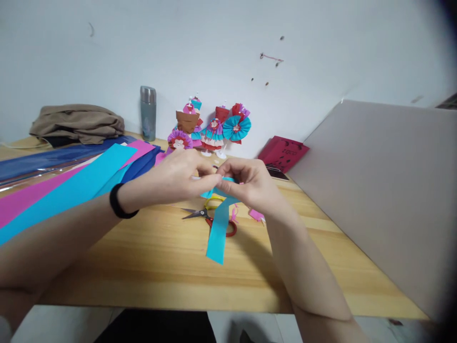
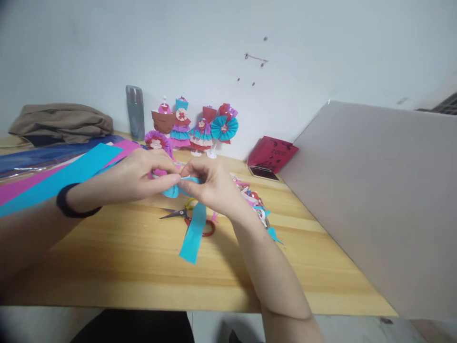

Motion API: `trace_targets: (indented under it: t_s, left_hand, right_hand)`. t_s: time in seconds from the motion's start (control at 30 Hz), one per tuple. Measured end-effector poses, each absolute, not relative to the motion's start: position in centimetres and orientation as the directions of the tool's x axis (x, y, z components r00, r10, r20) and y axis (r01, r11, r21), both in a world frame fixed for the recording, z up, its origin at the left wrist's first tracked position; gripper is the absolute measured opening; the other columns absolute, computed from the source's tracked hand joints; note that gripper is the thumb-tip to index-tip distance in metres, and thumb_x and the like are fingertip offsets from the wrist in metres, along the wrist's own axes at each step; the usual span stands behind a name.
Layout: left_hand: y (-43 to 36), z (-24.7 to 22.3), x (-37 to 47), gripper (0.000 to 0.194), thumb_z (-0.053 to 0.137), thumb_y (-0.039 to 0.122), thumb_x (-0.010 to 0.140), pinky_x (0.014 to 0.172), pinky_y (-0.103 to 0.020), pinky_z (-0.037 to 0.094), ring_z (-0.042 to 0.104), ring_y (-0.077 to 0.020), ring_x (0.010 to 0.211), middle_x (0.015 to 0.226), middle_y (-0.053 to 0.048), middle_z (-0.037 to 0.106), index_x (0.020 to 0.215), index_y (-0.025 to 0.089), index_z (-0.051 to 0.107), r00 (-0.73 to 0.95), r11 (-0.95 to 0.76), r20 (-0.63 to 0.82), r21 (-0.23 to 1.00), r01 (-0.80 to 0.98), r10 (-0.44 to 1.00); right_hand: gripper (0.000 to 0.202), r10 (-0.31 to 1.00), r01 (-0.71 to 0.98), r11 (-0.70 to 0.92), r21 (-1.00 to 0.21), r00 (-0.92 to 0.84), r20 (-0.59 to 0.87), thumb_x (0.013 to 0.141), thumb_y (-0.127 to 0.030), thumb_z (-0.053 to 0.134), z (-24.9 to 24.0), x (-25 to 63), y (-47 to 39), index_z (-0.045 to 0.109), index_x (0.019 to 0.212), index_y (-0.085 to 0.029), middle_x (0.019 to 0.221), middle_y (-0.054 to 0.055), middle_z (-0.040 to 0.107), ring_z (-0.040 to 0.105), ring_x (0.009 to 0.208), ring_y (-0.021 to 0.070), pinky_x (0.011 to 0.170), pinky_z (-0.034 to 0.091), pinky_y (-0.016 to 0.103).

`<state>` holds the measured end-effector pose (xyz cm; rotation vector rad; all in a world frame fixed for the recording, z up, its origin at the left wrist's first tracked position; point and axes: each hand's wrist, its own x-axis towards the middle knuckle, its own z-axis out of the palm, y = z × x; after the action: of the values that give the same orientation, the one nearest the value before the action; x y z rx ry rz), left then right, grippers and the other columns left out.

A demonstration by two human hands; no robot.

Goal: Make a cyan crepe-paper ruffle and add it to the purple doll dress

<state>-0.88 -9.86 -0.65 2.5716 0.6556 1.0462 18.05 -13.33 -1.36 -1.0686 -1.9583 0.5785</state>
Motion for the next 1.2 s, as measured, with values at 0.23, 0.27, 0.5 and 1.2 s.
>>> trace_targets:
  t_s: [0.23,0.27,0.5,1.2]
  left_hand:
    - [-10.0,-1.5,-0.3,0.028,0.05,0.015,0.076,0.051,-0.028,0.019,0.029,-0.0077,0.049,0.05,0.004,0.035,0.052,0.017,0.034,0.688,-0.861,0.521,0.357,0.362,0.505]
    - [-10.0,-1.4,-0.4,0.027,0.049,0.014,0.075,0.051,-0.027,0.019,0.029,-0.0075,0.05,0.05,0.004,0.035,0.053,0.017,0.035,0.694,-0.86,0.512,0.364,0.358,0.506]
    - [-9.7,-1.4,-0.5,0.03,0.047,0.019,0.08,0.051,-0.026,0.017,0.027,-0.0074,0.049,0.051,0.004,0.031,0.053,0.017,0.034,0.74,-0.838,0.441,0.452,0.306,0.508]
    - [-8.8,-1.6,-1.3,0.027,0.047,0.01,0.079,0.055,-0.028,0.021,0.027,-0.0076,0.051,0.051,0.004,0.037,0.055,0.016,0.036,0.692,-0.895,0.601,0.092,0.437,0.4]
  right_hand:
    - [0.005,0.845,0.593,0.53,-0.606,-0.308,0.437,0.073,-0.018,0.062,-1.2,17.8,-13.6,0.062,0.068,-0.017,0.06,-0.003,0.054,0.044,0.058,0.0098,0.054,0.032,0.024]
    - [0.004,0.848,0.59,0.525,-0.614,-0.302,0.436,0.072,-0.018,0.062,-1.2,17.9,-13.6,0.062,0.068,-0.017,0.06,-0.004,0.054,0.044,0.058,0.0098,0.054,0.032,0.024]
    - [0.004,0.844,0.592,0.532,-0.605,-0.315,0.434,0.072,-0.017,0.061,-0.9,18.0,-13.8,0.064,0.07,-0.017,0.062,-0.003,0.055,0.044,0.058,0.0096,0.054,0.032,0.025]
    - [0.026,0.82,0.683,0.508,-0.525,-0.197,0.537,0.078,-0.035,0.07,-1.8,18.0,-13.6,0.065,0.097,-0.018,0.061,-0.003,0.059,0.05,0.055,0.0116,0.055,0.036,0.026]
